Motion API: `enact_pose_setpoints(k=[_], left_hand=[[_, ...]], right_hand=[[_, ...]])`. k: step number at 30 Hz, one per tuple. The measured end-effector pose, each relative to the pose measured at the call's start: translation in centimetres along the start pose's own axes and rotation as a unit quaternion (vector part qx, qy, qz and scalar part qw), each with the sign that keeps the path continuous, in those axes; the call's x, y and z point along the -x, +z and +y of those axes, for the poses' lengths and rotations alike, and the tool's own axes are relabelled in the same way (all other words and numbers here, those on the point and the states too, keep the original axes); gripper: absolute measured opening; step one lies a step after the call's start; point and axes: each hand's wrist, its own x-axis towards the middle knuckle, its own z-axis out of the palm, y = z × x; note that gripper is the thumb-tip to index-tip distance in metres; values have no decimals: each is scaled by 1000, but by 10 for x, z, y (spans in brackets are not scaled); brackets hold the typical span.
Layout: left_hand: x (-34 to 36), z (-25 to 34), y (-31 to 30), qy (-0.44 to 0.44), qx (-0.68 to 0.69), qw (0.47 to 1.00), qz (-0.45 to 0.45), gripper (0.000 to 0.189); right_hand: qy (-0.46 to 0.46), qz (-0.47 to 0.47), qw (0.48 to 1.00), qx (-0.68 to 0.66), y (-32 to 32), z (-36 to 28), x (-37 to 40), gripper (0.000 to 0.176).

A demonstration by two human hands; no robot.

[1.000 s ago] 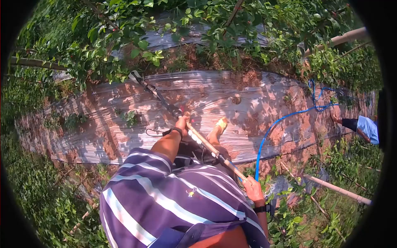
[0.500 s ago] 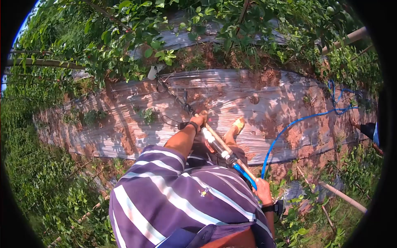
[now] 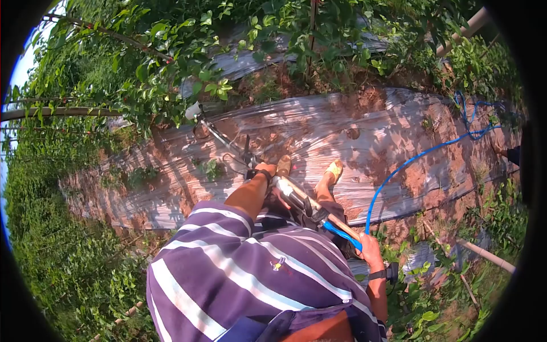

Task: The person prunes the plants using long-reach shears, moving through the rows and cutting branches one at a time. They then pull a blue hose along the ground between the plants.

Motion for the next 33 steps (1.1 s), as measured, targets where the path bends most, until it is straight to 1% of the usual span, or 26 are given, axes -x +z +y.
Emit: enact_pose_setpoints(k=[1, 3, 4, 6, 7, 8, 9, 10, 11, 13, 14, 15, 17, 18, 19, 21, 22, 23, 24, 25, 27, 28, 29, 31, 32, 33], left_hand=[[-7, -4, 4, -1, 0, 1000, 0, 54], [-33, -15, 19, -17, -9, 1000, 0, 53], [10, -5, -4, -30, 101, 994, -12, 50], [120, 26, -68, -63, 320, 945, -25, 44], [95, 9, -50, -64, 327, 943, -25, 44], [49, -15, -16, -56, 463, 881, -81, 36], [25, -29, 3, -47, 588, 796, -135, 27], [36, -30, -3, -36, 638, 751, -167, 23], [40, -31, -5, -37, 647, 743, -168, 23], [43, -29, -7, -34, 737, 640, -215, 22], [20, -36, 5, -58, 742, 626, -234, 19], [-9, -45, 22, -90, 710, 660, -229, 19], [1, -50, 10, -22, 756, 616, -220, 20], [-2, -54, 7, -31, 778, 586, -225, 21], [-1, -58, 0, -37, 783, 557, -273, 13], [-11, -69, -8, -58, 783, 548, -287, 12], [-32, -79, 3, -37, 782, 544, -301, 18], [-34, -87, -6, -14, 780, 542, -312, 30], [-35, -96, -13, -40, 783, 525, -331, 24], [-17, -100, -30, -34, 790, 517, -328, 24], [25, -107, -67, -99, 834, 511, -182, 20], [44, -115, -87, -114, 834, 511, -175, 22], [31, -123, -76, -100, 850, 479, -193, 26], [44, -135, -89, -86, 851, 481, -191, 25], [47, -142, -90, -84, 858, 473, -184, 25], [51, -148, -91, -69, 854, 480, -187, 23]], right_hand=[[1, -1, 1000, 0, -1, 4, -1, 54], [-57, 4, 996, 71, -4, 11, -6, 52], [-66, 10, 994, 81, -3, 2, -2, 49], [-79, 11, 990, 113, -1, -9, 7, 47], [-89, 14, 986, 141, 1, -16, 12, 45], [-79, 12, 985, 154, 2, -23, 19, 42], [-80, 13, 983, 163, 4, -32, 26, 42], [-94, 10, 975, 202, 7, -42, 33, 42], [-109, 5, 964, 242, 10, -51, 38, 41], [-127, -7, 955, 269, 18, -68, 48, 41], [-142, -5, 950, 277, 25, -79, 54, 41], [-159, -5, 945, 287, 33, -92, 60, 40], [-164, -8, 938, 305, 50, -112, 66, 38], [-166, -13, 943, 289, 56, -115, 67, 37], [-166, -18, 948, 272, 61, -120, 69, 37], [-162, -29, 943, 290, 76, -135, 74, 36], [-167, -29, 943, 287, 83, -138, 74, 36], [-172, -29, 943, 282, 93, -144, 73, 36], [-210, -22, 929, 304, 103, -151, 75, 36], [-220, -27, 926, 306, 113, -156, 77, 36], [-216, -42, 932, 289, 127, -161, 79, 36], [-223, -45, 928, 294, 131, -162, 78, 36], [-237, -50, 923, 300, 134, -160, 75, 37], [-256, -63, 913, 311, 136, -154, 69, 37], [-244, -64, 918, 305, 135, -150, 65, 37], [-233, -66, 923, 298, 135, -149, 62, 38]])
